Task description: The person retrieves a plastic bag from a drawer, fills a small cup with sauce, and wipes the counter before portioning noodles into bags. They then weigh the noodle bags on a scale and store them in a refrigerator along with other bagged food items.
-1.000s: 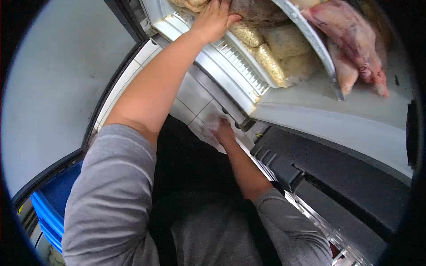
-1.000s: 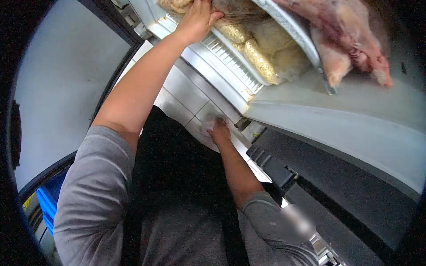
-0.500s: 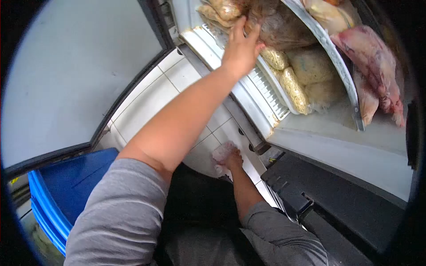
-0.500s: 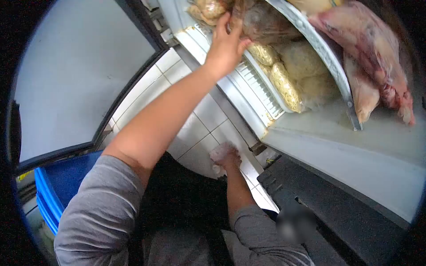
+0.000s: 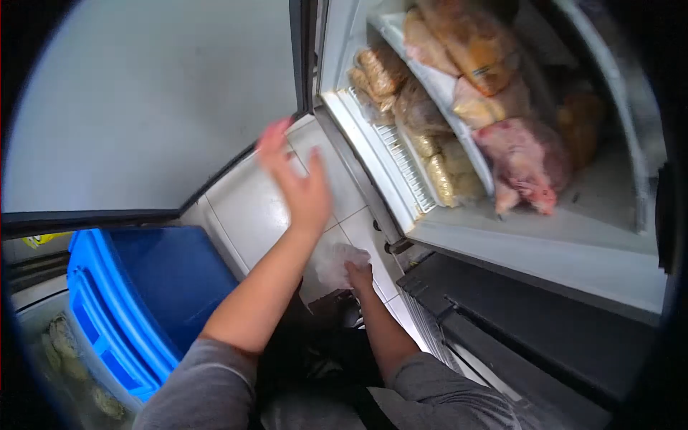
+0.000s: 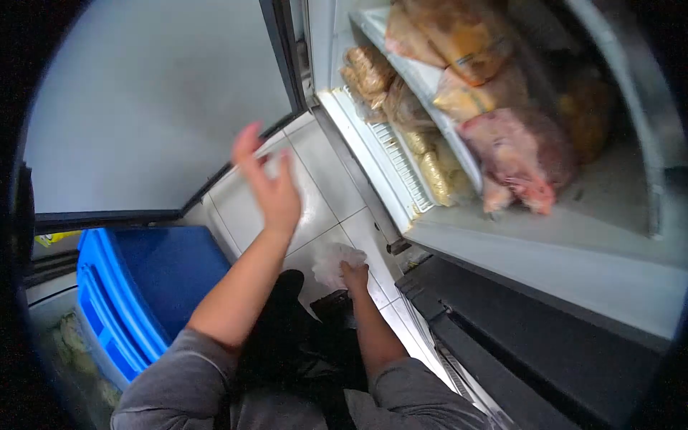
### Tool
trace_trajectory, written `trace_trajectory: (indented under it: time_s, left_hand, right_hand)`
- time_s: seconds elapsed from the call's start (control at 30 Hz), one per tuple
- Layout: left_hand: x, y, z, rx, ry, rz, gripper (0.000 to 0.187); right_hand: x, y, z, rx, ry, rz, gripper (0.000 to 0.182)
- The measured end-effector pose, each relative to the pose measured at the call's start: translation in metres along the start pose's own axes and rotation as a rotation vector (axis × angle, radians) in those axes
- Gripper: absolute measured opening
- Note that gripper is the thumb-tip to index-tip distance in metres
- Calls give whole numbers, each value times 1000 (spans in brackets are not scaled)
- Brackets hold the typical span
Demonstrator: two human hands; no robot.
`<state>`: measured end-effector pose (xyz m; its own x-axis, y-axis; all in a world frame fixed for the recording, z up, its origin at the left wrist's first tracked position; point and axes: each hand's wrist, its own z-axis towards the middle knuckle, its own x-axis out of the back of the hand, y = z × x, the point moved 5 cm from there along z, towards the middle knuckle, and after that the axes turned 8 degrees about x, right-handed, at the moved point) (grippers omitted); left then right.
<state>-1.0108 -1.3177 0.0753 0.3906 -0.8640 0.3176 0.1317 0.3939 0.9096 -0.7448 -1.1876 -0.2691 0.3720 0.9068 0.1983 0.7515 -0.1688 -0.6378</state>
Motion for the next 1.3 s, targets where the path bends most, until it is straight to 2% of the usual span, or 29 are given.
trace_trajectory:
  time_s: [0.03,0.1,0.13,0.17,0.27,0.3,0.33,0.37,0.43,0.47,0.5,0.53,0.57,0.6,0.63,0.67,0.73,0.77,0.8,0.83,0.87,0.9,0.93,1.0,1.03,1.13,1.17,1.2,1.3]
  left_hand:
    - [36,23,8,-50,121,-8,57]
    - [113,71,22,-152,359,-70,54]
    - [155,105,30,-329,477,-26,51]
    - [193,143,43,-448,527,-194,48]
    - [332,217,77,-814,966,219,38]
    - [362,242,85,-781,1067,258,37]
    - [390,258,105,-662,1099,93,36]
    - [416,264,125,-540,1118,-77,34]
    - [470,253,177,-485,997,193,30]
    - [472,267,186,-507,993,179,30]
    - [469,272,203,-373,916,44,39]
    - [462,276,219,-234,830,-84,49]
    - [455,278,233,-93,736,-206,60]
    - [451,277,242,53,633,-320,71]
    - [467,270,253,118,413,-471,87]
    - [488,264,261,117,402,-479,87]
    - [503,251,277,235,208,-535,94]
    - [502,255,278,225,174,-501,99]
    - [508,249,279,204,181,-504,95]
    - [511,238,276,215,108,-548,86]
    - [517,231,265,165,177,-461,76]
    - [523,224,253,120,250,-371,69]
    - [520,236,226,72,306,-87,67]
    - [522,206,206,112,164,-322,62]
    - [494,259,159,134,127,-343,59]
    - [458,292,82,30,145,-218,62]
    - [452,283,74,-37,123,-159,61]
    - [440,286,60,-110,106,-97,59]
    - [386,332,-7,-114,24,-99,52]
  right_hand:
    - [4,-39,-24,9,8,8,61]
    - [11,-136,-95,123,-91,542,54]
    - [24,-194,-132,150,19,502,52]
    - [34,-233,-147,318,-14,635,55]
    - [81,-378,-193,695,113,787,52]
    - [103,-423,-199,813,216,699,51]
    - [123,-467,-205,962,313,624,57]
    - [147,-494,-196,953,711,382,56]
    - [180,-540,-177,847,954,-97,57]
    - [187,-563,-163,460,698,-548,65]
    - [199,-553,-111,477,809,-635,71]
    - [195,-561,-134,474,816,-616,71]
    - [186,-569,-152,446,694,-752,68]
    - [189,-565,-143,428,663,-750,64]
    - [193,-561,-133,410,631,-748,61]
    - [197,-557,-124,391,600,-746,59]
    - [185,-566,-146,418,306,-704,65]
    - [161,-575,-223,609,477,-946,71]
    - [144,-549,-234,1131,905,-1080,71]
    - [124,-511,-265,1226,802,-952,64]
    - [105,-474,-297,1310,692,-823,58]
    - [87,-423,-335,953,214,-889,54]
    - [76,-361,-374,938,4,-886,54]
    - [92,-229,-468,903,-421,-1025,54]
    - [110,-171,-520,829,-606,-1051,55]
    - [182,86,-525,221,-681,-769,57]
    - [227,61,-584,-11,-580,-768,52]
    - [261,81,-619,-107,-534,-733,49]
    - [309,157,-678,-122,-415,-587,43]
